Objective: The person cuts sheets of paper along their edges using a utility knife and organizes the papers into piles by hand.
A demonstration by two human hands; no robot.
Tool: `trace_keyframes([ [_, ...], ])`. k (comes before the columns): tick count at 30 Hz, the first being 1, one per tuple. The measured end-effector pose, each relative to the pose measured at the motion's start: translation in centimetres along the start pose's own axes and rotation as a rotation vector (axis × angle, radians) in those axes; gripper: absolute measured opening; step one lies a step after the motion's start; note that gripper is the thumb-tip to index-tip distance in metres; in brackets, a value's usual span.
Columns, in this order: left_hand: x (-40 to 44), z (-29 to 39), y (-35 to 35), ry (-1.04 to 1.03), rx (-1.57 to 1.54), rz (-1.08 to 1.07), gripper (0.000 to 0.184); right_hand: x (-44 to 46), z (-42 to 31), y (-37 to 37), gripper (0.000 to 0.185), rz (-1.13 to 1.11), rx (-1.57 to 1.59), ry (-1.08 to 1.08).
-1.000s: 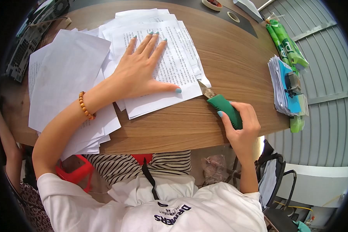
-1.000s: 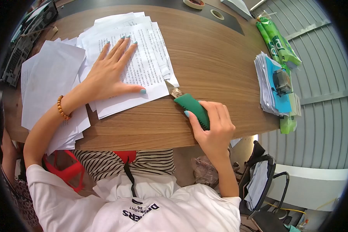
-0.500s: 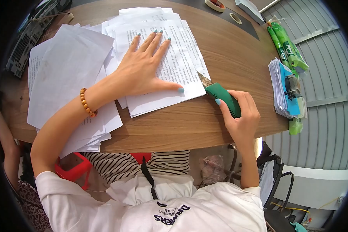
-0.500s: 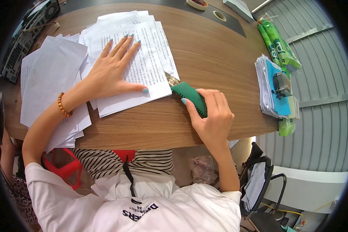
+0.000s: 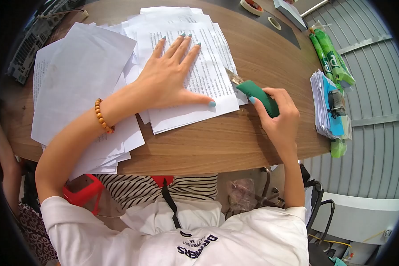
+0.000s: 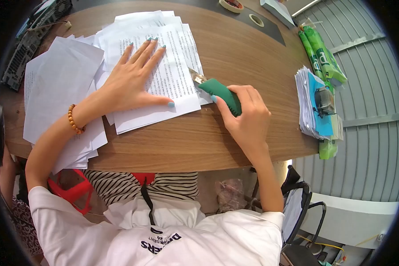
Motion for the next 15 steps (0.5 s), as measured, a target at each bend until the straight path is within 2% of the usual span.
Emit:
trace_keyframes([
  [3,0.0,0.0,0.0,-0.008,-0.032,0.015,0.107,0.5,-0.2,0.9,0.022,-0.024,-0.034,-0.024],
  [6,-0.1,0.1,-0.3,-0.008,-0.028,-0.003,0.107,1.2,-0.9,0.9,0.023,-0.009,-0.049,0.064],
  [8,-0.2,0.1,-0.3,-0.030,-0.073,0.107,0.112,1.7,-0.8,0.3,0.023,-0.037,-0.021,0.042],
  [11,-0.1,0.0,0.0,-0.009,-0.038,0.009,0.108,1.6,0.1,0.3,0.022,-0.036,0.020,0.040],
  [15,-0.2,0.0,0.0,0.000,-0.055,0.009,0.109,1.5,0.4,0.1,0.021,-0.051,0.019,-0.025],
])
Point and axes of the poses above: each hand's wrist, its own x-axis towards the middle knuckle, its own y-axis out of the back of the hand, z = x × y, the point moved 5 cm from there along x, towards the middle knuckle, and after that the axes turned 13 degrees about z, right-handed, at the moved point
